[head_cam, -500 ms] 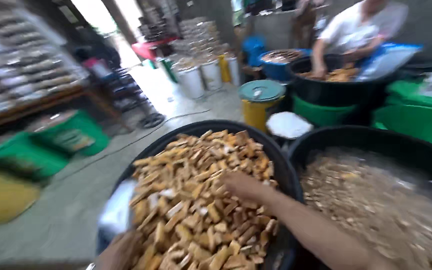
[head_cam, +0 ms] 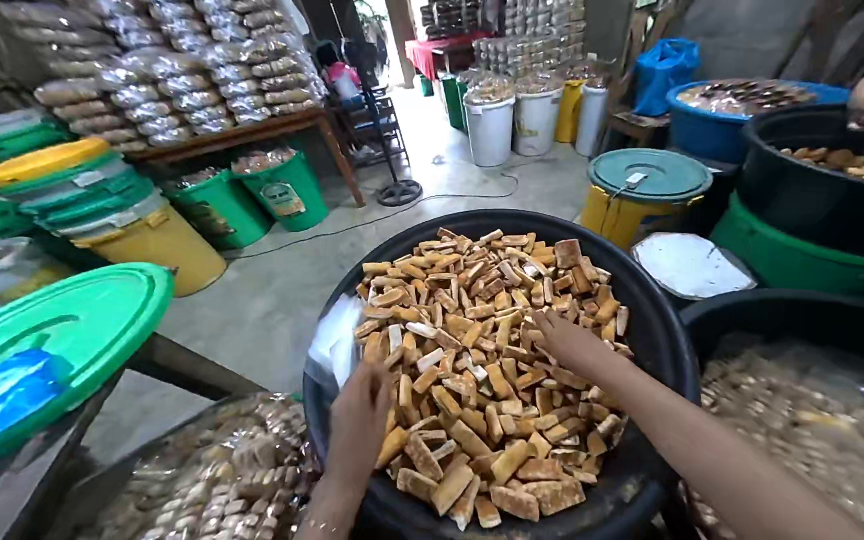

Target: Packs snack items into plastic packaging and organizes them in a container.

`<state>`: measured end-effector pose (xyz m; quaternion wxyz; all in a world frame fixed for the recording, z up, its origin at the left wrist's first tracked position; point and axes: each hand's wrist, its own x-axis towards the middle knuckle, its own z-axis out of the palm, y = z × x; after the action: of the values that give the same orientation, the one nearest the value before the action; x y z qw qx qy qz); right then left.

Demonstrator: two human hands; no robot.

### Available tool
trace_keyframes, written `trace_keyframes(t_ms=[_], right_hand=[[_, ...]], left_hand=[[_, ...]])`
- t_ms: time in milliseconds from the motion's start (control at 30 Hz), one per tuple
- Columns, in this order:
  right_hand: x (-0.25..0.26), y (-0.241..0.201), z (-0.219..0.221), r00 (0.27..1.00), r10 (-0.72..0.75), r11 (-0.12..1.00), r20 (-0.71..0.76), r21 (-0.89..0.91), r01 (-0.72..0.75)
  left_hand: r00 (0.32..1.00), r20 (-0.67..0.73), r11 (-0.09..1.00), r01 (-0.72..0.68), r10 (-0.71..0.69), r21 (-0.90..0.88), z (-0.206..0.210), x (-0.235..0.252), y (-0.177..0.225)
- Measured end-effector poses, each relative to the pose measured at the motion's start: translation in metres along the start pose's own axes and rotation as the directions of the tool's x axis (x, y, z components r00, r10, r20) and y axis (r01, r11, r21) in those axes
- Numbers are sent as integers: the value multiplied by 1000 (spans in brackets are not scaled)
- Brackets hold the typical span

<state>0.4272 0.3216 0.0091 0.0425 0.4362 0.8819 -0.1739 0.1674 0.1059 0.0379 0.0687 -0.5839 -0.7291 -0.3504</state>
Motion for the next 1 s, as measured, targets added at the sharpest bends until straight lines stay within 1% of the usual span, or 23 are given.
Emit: trace_keyframes(t_ms=[67,100,133,167,200,233,267,333,400,433,500,533,567,600,633,667,700,733,767,833,900,933,1000], right_hand=[[-4,-3,0,999,30,999,17,-19,-29],[-6,-2,0,999,38,999,20,-5,-38],[-8,0,0,999,44,999,24,23,-45],[-9,1,0,998,50,996,28,66,-52],[-11,1,-1,999,49,991,21,123,-51],[-13,0,-2,999,34,980,-16,199,-30],[-16,-1,-4,998,9,957,-69,291,12],[-24,-7,-11,987,-42,897,-154,429,105],[-35,-19,-16,989,-35,797,-147,593,116],[-38,-25,-15,992,-3,712,-129,696,93],[-39,-37,-16,993,73,478,-95,877,49],[-40,-42,-18,991,99,346,-90,937,50],[-40,-48,-21,986,132,230,-100,971,68],[-39,-55,-23,977,169,169,-130,980,102],[-36,-59,-24,962,198,185,-189,971,153],[-32,-63,-23,938,207,285,-278,935,214],[-27,-66,-20,910,176,430,-375,861,272],[-21,-71,-17,876,125,568,-466,757,322],[-17,-77,-14,839,72,667,-539,652,361],[-11,-89,-10,799,2,765,-602,515,386],[-7,-93,-11,809,-45,805,-586,458,377],[-5,-93,-12,817,-89,831,-569,411,376],[-6,-97,-20,896,-159,880,-416,352,319]], left_hand=[[984,156,996,-79,83,-27,9,17,25],[961,233,989,-145,147,-28,20,26,33],[919,351,983,-183,177,-17,32,36,43],[843,513,981,-195,161,14,42,47,55],[747,652,976,-213,128,52,54,58,66],[672,732,969,-237,113,69,68,67,73],[633,768,966,-247,99,78,82,75,78],[647,758,971,-226,89,79,98,87,85],[695,705,975,-220,142,20,103,89,89],[729,656,974,-224,196,-42,103,86,90],[796,554,969,-187,245,-159,100,80,91],[834,500,963,-125,234,-240,98,78,90],[869,457,934,-15,189,-358,97,78,88],[875,468,853,147,124,-501,96,80,84],[853,518,693,333,68,-639,95,81,83],[818,573,469,491,40,-734,93,81,84],[803,595,252,569,33,-783,91,81,87],[813,582,83,580,-7,-810,91,80,91],[832,550,-12,551,-73,-835,91,81,93],[859,479,-90,471,-181,-878,93,84,90],[870,431,-98,420,-239,-902,92,88,85],[869,423,-105,410,-256,-906,91,89,83],[857,429,-126,410,-287,-903,90,91,80]])
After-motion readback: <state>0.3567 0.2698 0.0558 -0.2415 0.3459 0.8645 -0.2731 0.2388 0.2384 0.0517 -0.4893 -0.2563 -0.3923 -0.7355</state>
